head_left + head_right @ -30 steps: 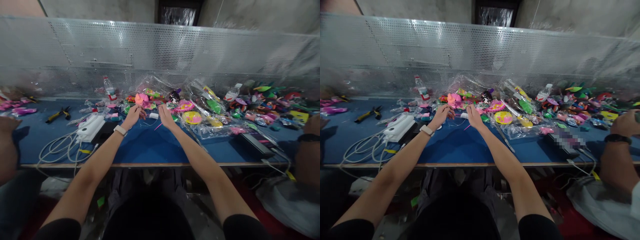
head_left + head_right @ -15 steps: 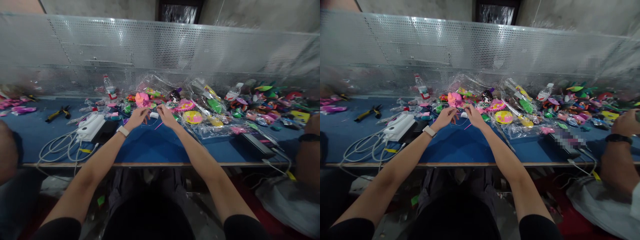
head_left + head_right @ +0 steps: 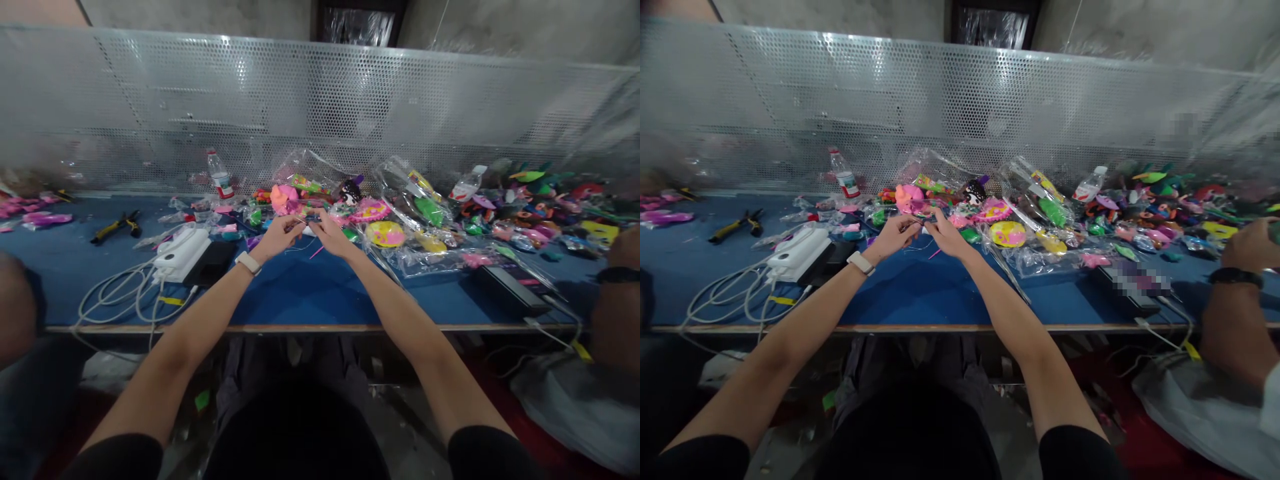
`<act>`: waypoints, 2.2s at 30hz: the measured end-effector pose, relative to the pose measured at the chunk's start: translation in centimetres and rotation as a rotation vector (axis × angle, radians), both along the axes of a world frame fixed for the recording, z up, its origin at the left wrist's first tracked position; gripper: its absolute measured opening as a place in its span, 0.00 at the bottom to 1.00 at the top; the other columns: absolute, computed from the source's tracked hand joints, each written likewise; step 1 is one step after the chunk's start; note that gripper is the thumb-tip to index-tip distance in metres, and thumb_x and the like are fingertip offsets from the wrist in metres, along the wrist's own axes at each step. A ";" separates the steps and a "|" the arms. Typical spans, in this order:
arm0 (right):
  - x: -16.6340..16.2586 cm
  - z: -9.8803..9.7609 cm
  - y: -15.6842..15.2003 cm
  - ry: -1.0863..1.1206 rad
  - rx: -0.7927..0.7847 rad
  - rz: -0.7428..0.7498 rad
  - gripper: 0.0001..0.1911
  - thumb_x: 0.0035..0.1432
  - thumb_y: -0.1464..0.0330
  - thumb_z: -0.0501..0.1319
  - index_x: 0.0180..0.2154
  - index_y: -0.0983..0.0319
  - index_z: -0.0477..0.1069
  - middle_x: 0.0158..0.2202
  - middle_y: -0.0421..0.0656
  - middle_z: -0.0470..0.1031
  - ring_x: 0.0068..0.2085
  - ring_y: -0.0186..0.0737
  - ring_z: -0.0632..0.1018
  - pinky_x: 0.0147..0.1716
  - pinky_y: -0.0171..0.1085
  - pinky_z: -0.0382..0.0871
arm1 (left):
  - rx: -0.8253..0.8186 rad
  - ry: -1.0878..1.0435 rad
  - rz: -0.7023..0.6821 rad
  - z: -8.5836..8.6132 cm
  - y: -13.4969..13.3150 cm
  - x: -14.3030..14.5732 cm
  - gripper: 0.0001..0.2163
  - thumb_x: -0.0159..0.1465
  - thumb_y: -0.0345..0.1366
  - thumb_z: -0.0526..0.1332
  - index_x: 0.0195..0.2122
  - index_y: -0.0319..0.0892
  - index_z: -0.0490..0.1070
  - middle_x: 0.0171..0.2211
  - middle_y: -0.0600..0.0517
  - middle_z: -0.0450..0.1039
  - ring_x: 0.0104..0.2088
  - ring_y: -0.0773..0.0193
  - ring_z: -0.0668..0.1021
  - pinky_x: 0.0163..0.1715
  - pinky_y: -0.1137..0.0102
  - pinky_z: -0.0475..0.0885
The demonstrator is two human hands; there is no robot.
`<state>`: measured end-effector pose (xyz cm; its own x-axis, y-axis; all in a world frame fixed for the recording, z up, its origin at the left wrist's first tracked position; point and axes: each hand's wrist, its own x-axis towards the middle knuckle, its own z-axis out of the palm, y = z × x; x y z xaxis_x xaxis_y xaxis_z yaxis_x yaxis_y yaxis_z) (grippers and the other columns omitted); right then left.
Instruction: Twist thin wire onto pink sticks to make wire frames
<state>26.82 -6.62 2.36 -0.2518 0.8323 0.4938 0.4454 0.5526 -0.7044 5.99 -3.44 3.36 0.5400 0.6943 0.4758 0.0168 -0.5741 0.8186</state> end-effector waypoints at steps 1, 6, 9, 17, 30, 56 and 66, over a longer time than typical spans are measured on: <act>-0.1 0.0 0.0 -0.006 -0.003 0.000 0.28 0.74 0.44 0.52 0.62 0.56 0.61 0.25 0.34 0.62 0.26 0.41 0.66 0.32 0.42 0.66 | 0.011 -0.005 0.010 -0.1 0.1 0.1 0.14 0.72 0.47 0.65 0.40 0.40 0.75 0.25 0.54 0.72 0.17 0.72 0.69 0.18 0.75 0.63; -0.4 0.0 -0.2 -0.030 -0.001 -0.006 0.26 0.75 0.46 0.52 0.61 0.56 0.62 0.27 0.36 0.67 0.27 0.42 0.68 0.33 0.42 0.67 | 0.089 -0.008 0.125 -0.3 0.4 0.1 0.17 0.72 0.47 0.63 0.30 0.41 0.72 0.20 0.55 0.66 0.18 0.70 0.67 0.20 0.74 0.61; -0.4 0.1 -0.5 -0.037 -0.006 0.015 0.26 0.75 0.47 0.53 0.61 0.57 0.63 0.26 0.35 0.68 0.26 0.41 0.66 0.32 0.42 0.66 | 0.151 0.004 0.181 -0.1 0.2 0.1 0.18 0.71 0.48 0.64 0.29 0.41 0.73 0.21 0.54 0.69 0.20 0.69 0.68 0.21 0.73 0.61; -0.8 0.0 -0.5 0.008 -0.007 0.040 0.26 0.73 0.50 0.58 0.64 0.55 0.62 0.22 0.31 0.61 0.24 0.38 0.63 0.29 0.39 0.57 | 0.061 -0.086 0.244 0.2 -0.3 0.6 0.21 0.71 0.51 0.64 0.26 0.41 0.70 0.20 0.55 0.65 0.19 0.70 0.65 0.20 0.73 0.58; -0.3 1.6 -1.2 0.089 0.274 -0.121 0.24 0.68 0.45 0.61 0.40 0.59 0.77 0.36 0.45 0.74 0.34 0.41 0.72 0.34 0.41 0.66 | -0.332 -0.364 0.149 0.7 0.1 0.4 0.15 0.73 0.44 0.63 0.32 0.42 0.70 0.27 0.55 0.65 0.17 0.77 0.59 0.15 0.75 0.54; -0.7 -0.3 0.9 0.592 -0.097 -0.278 0.31 0.54 0.36 0.68 0.30 0.56 0.67 0.22 0.34 0.64 0.19 0.34 0.68 0.17 0.36 0.56 | -0.058 -0.045 0.166 -0.4 0.1 0.8 0.15 0.72 0.40 0.59 0.32 0.39 0.80 0.32 0.47 0.82 0.29 0.65 0.77 0.30 0.72 0.70; 0.4 0.7 0.8 0.407 0.051 -0.227 0.29 0.56 0.39 0.69 0.30 0.58 0.74 0.21 0.35 0.62 0.24 0.34 0.60 0.25 0.37 0.54 | -0.119 -0.046 0.125 -0.2 0.0 0.5 0.13 0.68 0.44 0.65 0.34 0.39 0.79 0.28 0.49 0.78 0.26 0.66 0.74 0.26 0.73 0.68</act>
